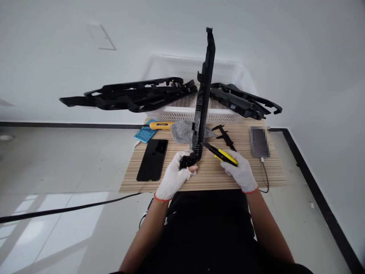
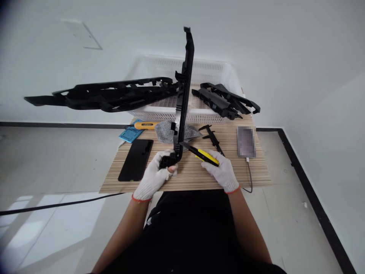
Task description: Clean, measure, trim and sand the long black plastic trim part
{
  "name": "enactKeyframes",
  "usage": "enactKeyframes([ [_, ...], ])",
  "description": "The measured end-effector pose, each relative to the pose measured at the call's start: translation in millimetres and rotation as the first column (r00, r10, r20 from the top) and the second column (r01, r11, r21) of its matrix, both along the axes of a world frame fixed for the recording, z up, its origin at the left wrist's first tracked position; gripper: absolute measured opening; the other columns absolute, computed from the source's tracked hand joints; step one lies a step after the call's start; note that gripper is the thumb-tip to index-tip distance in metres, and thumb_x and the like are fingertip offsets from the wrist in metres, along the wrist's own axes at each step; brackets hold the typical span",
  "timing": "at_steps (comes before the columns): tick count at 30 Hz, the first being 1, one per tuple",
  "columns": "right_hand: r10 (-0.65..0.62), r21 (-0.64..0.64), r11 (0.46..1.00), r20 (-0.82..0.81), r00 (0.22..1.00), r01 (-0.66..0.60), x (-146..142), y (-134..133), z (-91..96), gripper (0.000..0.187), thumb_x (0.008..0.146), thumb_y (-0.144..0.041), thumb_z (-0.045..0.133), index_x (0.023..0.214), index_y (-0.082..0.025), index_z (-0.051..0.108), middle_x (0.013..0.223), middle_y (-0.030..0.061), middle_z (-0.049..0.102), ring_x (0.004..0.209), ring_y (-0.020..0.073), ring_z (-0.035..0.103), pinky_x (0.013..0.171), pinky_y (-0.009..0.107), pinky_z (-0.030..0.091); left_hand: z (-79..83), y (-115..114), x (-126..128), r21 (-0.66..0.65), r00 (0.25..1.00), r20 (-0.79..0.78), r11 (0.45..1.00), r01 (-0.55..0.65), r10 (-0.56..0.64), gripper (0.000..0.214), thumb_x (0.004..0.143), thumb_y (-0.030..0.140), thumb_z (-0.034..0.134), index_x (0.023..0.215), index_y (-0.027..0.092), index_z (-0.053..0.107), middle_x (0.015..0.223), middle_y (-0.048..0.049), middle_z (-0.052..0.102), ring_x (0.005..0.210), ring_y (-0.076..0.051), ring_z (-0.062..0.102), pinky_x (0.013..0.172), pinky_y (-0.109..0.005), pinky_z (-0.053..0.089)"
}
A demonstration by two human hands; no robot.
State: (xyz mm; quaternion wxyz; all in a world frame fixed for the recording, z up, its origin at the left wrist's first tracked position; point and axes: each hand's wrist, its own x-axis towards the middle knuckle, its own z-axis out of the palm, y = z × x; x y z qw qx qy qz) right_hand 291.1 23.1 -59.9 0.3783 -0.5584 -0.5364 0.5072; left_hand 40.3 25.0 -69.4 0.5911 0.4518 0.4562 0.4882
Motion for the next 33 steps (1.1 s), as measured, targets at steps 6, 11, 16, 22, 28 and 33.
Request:
enactKeyframes([
  [6,0.039,0.159,0.984,0.227,0.973,-0.076,-3.4,-4.5,3.2,0.044,0.081,-0.046,0.081,0.119,-0.023,0.077,0.115,0.0064,0.078,0.107,0.0246,0.073,0.104,0.041,0.055,-5.4,0.5,1.2,0.042,0.986,-0.142,0.996,-0.077,0.082,0.037,0.069,0.020,0.076,0.103,0.021,0.060,0.117,-0.0065,0.073,0.078,-0.016,0.071,0.075,-0.032,0.059],
  [11,0.050,0.124,0.989,0.218,0.975,-0.079,-4.6,-4.5,0.1,0.047,0.077,-0.049,0.084,0.114,-0.022,0.078,0.111,0.0061,0.079,0.104,0.0254,0.074,0.100,0.041,0.056,-16.1,2.7,0.6,0.110,0.953,-0.268,0.988,-0.111,0.138,0.044,0.067,0.015,0.073,0.111,0.021,0.067,0.130,-0.0084,0.072,0.126,-0.027,0.066,0.117,-0.045,0.046],
  [16,0.082,0.102,0.990,0.164,0.983,-0.099,-4.4,-4.3,-0.9,0.047,0.075,-0.047,0.087,0.114,-0.022,0.079,0.110,0.0064,0.079,0.103,0.0257,0.074,0.101,0.041,0.056,-17.8,4.3,-0.3,0.133,0.954,-0.272,0.987,-0.095,0.129,0.044,0.066,0.017,0.075,0.110,0.019,0.069,0.129,-0.0107,0.073,0.127,-0.029,0.067,0.119,-0.047,0.045],
  [22,-0.007,0.122,0.992,0.195,0.981,-0.018,-7.6,-5.0,-1.0,0.047,0.079,-0.051,0.083,0.117,-0.024,0.077,0.113,0.0050,0.078,0.105,0.0250,0.073,0.100,0.040,0.055,-2.6,3.4,2.8,0.132,0.945,-0.305,0.988,-0.084,0.121,0.038,0.071,0.029,0.081,0.106,0.018,0.069,0.125,-0.0116,0.076,0.120,-0.028,0.071,0.113,-0.046,0.052],
  [28,-0.375,0.178,0.927,0.415,0.829,0.330,-13.3,-4.4,0.1,0.053,0.083,-0.064,0.073,0.117,-0.023,0.074,0.102,0.0071,0.077,0.095,0.0286,0.071,0.090,0.042,0.056,-13.7,1.9,2.3,0.153,0.942,-0.311,0.985,-0.080,0.125,0.040,0.074,0.027,0.080,0.113,0.020,0.070,0.130,-0.0097,0.074,0.124,-0.026,0.069,0.116,-0.045,0.049],
  [33,-0.405,0.293,0.914,0.710,0.576,0.282,-26.4,-9.8,3.6,0.052,0.099,-0.056,0.056,0.142,-0.027,0.063,0.126,0.0132,0.071,0.108,0.0346,0.067,0.092,0.048,0.053,-22.5,1.8,1.8,0.177,0.913,-0.363,0.976,-0.129,0.187,0.043,0.075,0.021,0.079,0.117,0.024,0.070,0.132,-0.0065,0.073,0.130,-0.026,0.066,0.120,-0.045,0.045],
])
